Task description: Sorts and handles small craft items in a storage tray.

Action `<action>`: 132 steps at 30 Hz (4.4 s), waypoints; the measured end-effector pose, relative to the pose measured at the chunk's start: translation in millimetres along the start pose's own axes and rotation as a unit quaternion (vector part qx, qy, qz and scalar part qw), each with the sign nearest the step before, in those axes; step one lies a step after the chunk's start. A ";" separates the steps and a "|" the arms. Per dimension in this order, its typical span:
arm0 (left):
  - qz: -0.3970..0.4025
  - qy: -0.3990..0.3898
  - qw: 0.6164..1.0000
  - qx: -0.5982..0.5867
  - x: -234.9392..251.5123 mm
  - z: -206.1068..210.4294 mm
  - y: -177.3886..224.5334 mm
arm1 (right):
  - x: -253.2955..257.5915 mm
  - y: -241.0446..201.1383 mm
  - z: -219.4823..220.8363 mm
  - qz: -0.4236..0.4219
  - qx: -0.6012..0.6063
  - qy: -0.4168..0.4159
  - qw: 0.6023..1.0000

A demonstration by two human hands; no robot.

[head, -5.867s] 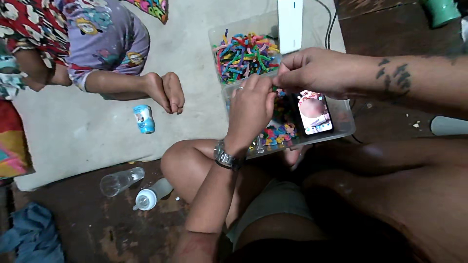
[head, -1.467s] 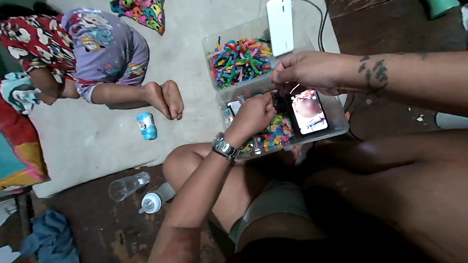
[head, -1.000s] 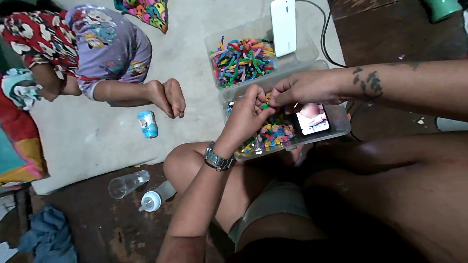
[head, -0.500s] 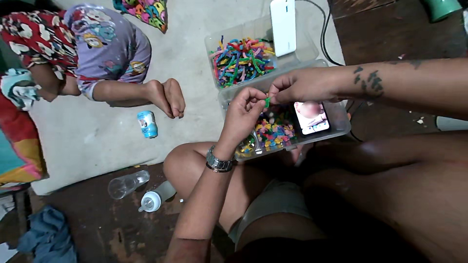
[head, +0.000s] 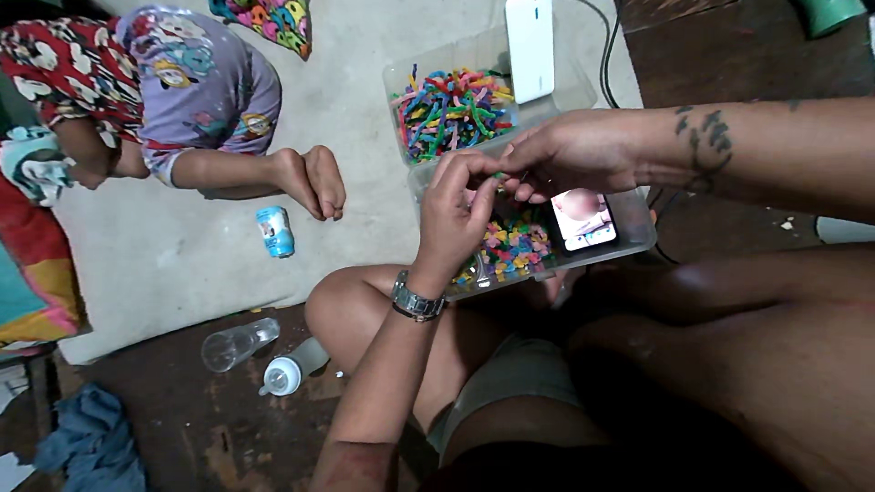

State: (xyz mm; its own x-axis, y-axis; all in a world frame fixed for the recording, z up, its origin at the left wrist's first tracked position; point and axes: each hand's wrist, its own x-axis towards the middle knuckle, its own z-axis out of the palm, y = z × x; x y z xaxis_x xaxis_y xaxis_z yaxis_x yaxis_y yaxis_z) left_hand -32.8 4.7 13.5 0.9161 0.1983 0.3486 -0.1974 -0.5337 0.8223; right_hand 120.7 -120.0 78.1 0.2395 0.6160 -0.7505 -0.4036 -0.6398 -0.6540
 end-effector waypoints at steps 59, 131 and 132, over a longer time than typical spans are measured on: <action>-0.194 0.028 0.957 -0.215 -4.1 7.5 10.9 | 1.6 2.0 -4.1 -0.082 -0.048 -0.052 0.994; -0.203 0.034 0.971 -0.119 22.1 7.8 18.3 | 5.5 -5.4 -9.7 -0.352 -0.487 0.122 0.790; -0.190 0.035 0.972 -0.137 21.4 9.4 17.8 | 5.3 -6.9 -10.0 -0.332 -0.462 0.125 0.813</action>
State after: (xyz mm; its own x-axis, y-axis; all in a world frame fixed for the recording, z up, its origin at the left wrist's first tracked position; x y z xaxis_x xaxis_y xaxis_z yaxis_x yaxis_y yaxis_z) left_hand -13.4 -8.3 31.4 0.9166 0.3995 0.0183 0.0562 -0.1738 0.9832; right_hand 133.7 -116.9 77.7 0.3517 0.9278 -0.1243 0.6958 -0.3479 -0.6283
